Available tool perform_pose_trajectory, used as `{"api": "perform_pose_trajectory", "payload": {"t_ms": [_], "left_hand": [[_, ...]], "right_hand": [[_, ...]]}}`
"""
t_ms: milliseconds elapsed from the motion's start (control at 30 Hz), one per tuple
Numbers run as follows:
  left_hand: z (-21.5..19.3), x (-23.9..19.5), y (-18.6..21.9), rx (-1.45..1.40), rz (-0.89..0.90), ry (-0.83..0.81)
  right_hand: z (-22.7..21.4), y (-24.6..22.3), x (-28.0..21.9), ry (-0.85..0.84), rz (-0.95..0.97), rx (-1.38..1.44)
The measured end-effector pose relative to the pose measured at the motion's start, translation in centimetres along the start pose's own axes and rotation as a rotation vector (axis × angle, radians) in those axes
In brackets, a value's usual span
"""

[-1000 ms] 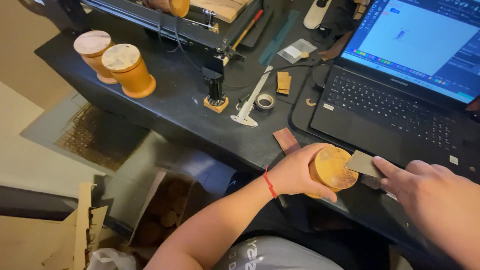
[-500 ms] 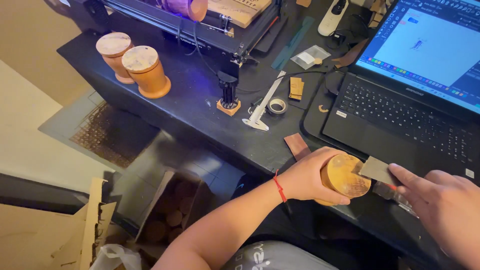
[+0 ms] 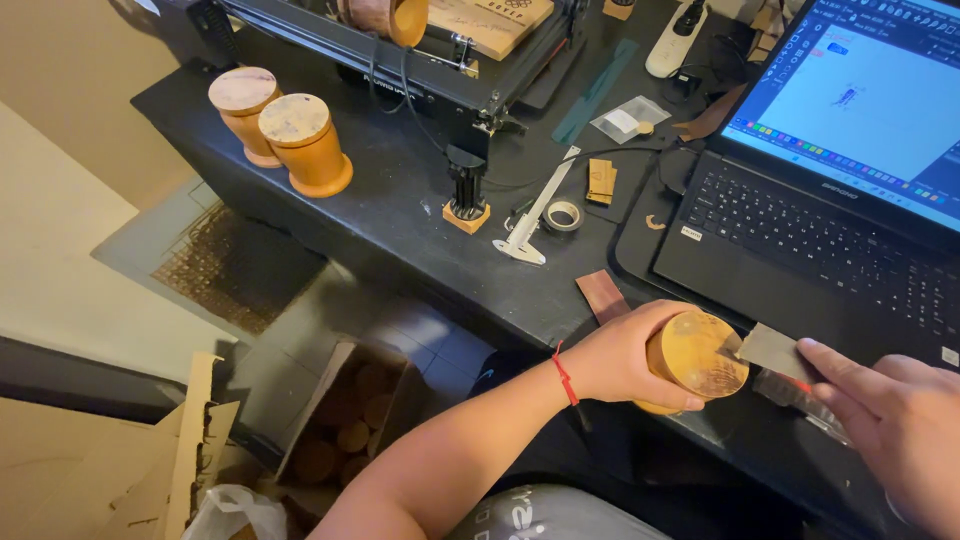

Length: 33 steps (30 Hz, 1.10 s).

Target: Sanding a wooden cylinder and applying filler paste with a stick and scraper to prepare the surface.

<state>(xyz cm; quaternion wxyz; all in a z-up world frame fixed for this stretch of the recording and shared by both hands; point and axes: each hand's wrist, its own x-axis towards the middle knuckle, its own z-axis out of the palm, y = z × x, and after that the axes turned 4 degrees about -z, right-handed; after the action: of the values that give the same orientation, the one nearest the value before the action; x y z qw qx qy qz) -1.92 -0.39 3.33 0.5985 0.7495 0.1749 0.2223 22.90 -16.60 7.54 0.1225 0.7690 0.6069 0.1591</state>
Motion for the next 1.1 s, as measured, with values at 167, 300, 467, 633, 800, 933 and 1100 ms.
{"api": "perform_pose_trajectory", "payload": {"t_ms": [167, 300, 467, 633, 800, 933, 1100], "left_hand": [[-0.1, 0.0, -0.5, -0.069, 0.002, -0.008], [0.4, 0.9, -2.6, -0.147, 0.108, -0.009], [2.4, 1.8, -4.1, -0.514, 0.221, -0.152], [1.3, 1.4, -2.3, -0.076, 0.089, 0.03], [1.3, 1.3, -2.2, -0.075, 0.101, 0.005], [1.9, 1.7, -3.3, -0.089, 0.182, 0.072], [1.1, 0.7, -1.3, -0.08, 0.148, 0.088]], "right_hand": [[0.0, 0.1, 0.0, 0.018, -0.007, 0.051], [-3.3, -1.4, 0.0, -0.016, -0.05, -0.064], [-9.5, -3.3, -0.3, -0.264, -0.096, -0.167], [-9.6, -3.2, 0.7, -0.166, -0.168, -0.021], [-9.1, -3.0, 0.9, -0.117, -0.243, -0.096], [-9.8, -3.4, 1.3, -0.126, -0.255, -0.152], [3.7, 1.9, 2.4, -0.017, -0.192, 0.043]]}}
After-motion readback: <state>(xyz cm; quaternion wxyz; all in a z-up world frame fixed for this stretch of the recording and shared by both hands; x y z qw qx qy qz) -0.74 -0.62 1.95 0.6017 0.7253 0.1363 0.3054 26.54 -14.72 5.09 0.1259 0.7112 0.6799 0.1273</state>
